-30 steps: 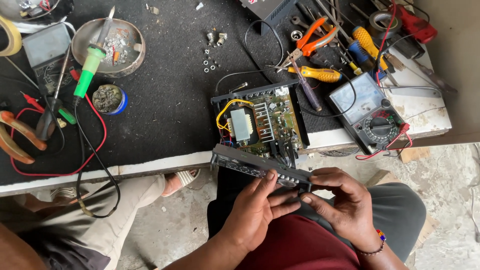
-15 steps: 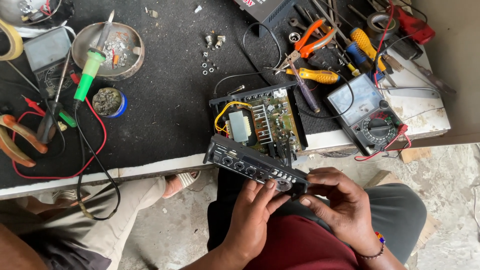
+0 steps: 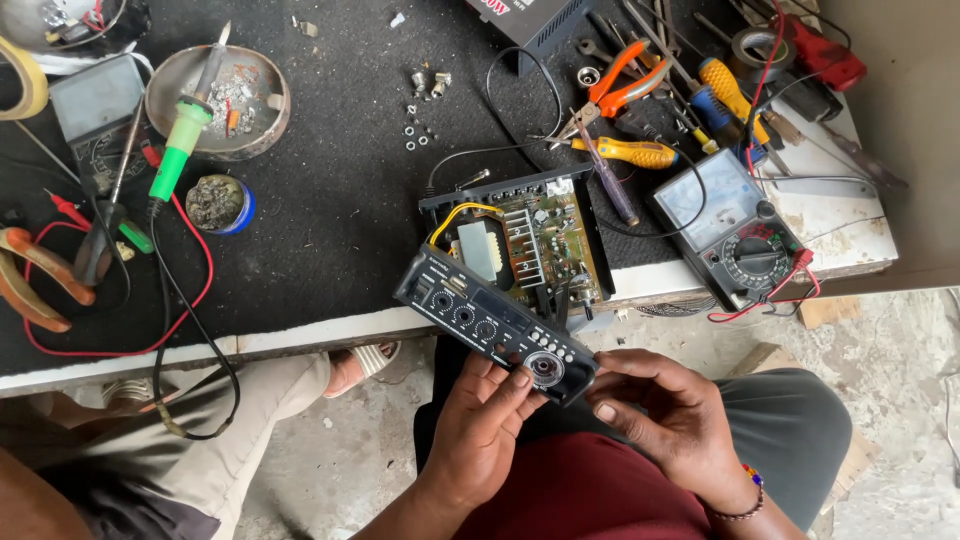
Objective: Disassembling an electronic device and inspecting the internal circuit board using a screwdriver.
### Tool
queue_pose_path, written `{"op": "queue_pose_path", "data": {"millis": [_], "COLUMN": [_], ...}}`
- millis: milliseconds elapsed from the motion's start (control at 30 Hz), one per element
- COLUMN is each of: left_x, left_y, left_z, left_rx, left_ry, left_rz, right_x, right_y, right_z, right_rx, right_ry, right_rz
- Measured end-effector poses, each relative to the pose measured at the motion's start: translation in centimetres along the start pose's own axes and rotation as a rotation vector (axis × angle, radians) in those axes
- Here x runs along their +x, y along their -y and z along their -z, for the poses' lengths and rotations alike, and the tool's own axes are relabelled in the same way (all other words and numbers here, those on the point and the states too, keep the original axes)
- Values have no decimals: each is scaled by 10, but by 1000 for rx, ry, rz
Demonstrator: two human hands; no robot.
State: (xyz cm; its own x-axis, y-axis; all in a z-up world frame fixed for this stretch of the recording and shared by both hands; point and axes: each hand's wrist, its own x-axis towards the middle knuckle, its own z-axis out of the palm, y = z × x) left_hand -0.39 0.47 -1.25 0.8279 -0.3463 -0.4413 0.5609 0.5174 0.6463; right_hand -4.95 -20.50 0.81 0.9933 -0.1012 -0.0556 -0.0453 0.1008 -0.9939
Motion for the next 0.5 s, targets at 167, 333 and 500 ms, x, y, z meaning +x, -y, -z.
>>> {"op": "queue_pose_path", "data": {"millis": [167, 333, 500], "left_x": [3, 7, 12], "left_y": [8, 5, 7], "left_z": [5, 6, 10], "left_rx": [32, -1, -117], "left_ry": [-12, 28, 16], "left_rz": [31, 18, 41], "right_x": [3, 19, 52], "right_y": [2, 20, 49], "right_z": [3, 4, 8], "right_rx": [-51, -110, -745], "right_ry": [-20, -69, -130], "right_rz": [11, 35, 189]}}
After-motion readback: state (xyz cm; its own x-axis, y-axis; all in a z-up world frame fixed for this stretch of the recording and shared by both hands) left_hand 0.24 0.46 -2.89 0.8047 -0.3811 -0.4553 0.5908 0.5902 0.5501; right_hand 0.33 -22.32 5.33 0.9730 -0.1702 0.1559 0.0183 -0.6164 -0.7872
